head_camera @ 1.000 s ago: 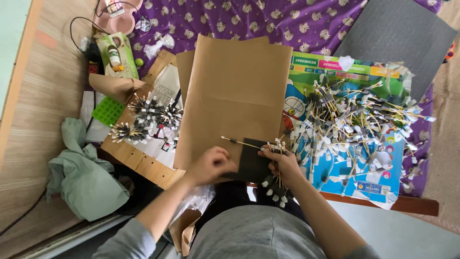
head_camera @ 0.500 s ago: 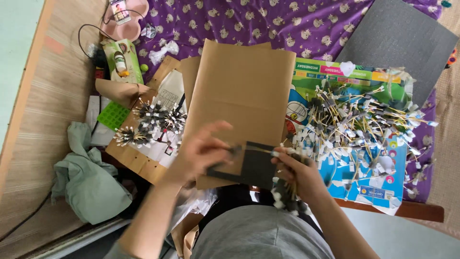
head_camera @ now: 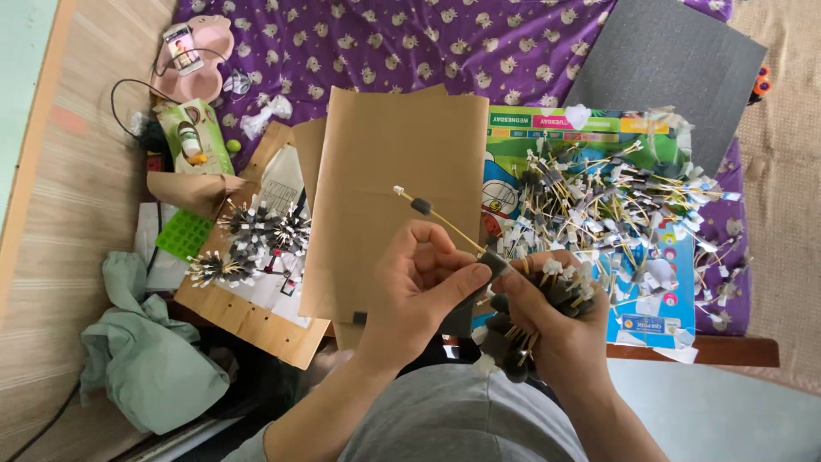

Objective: Sorting and arranging small wire and cable assemblies on a flat surface

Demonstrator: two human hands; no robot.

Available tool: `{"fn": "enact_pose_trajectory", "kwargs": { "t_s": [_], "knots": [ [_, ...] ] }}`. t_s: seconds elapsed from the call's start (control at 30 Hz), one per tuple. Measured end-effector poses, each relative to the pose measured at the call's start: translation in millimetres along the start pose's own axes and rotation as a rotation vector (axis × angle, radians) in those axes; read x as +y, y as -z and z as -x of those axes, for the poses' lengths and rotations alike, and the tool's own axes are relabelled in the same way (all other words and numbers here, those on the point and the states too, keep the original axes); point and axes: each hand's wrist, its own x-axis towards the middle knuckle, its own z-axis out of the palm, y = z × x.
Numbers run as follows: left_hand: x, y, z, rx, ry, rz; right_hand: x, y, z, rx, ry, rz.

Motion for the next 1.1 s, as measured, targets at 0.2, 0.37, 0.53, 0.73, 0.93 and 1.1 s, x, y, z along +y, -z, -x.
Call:
{"fn": "enact_pose_trajectory", "kwargs": {
  "t_s": [0.2,0.37,0.53,0.73,0.93,1.1],
  "knots": [
    [0,-3,1,0.009,-0.022,0.001,-1,0,2,0.026,-0.004,0.005],
    [0,-6,3,0.041,-0.006,0.010,0,2,4,0.022,0.004,-0.026],
    [3,-10,4,0.048,0.002,0.022,-8,1,7,0.016,0.011,0.054],
    [5,-11,6,0.100,0.038,0.082,-8,2,6,0.013,0.031,0.002],
    [1,-12,5,0.092,0.007,0.032,-8,-1,7,0.045,0.021,0.018],
    [3,-12,3,0.099,0.023,0.011,-17,-4,11,0.008,0.103,0.167]
  ]
}}
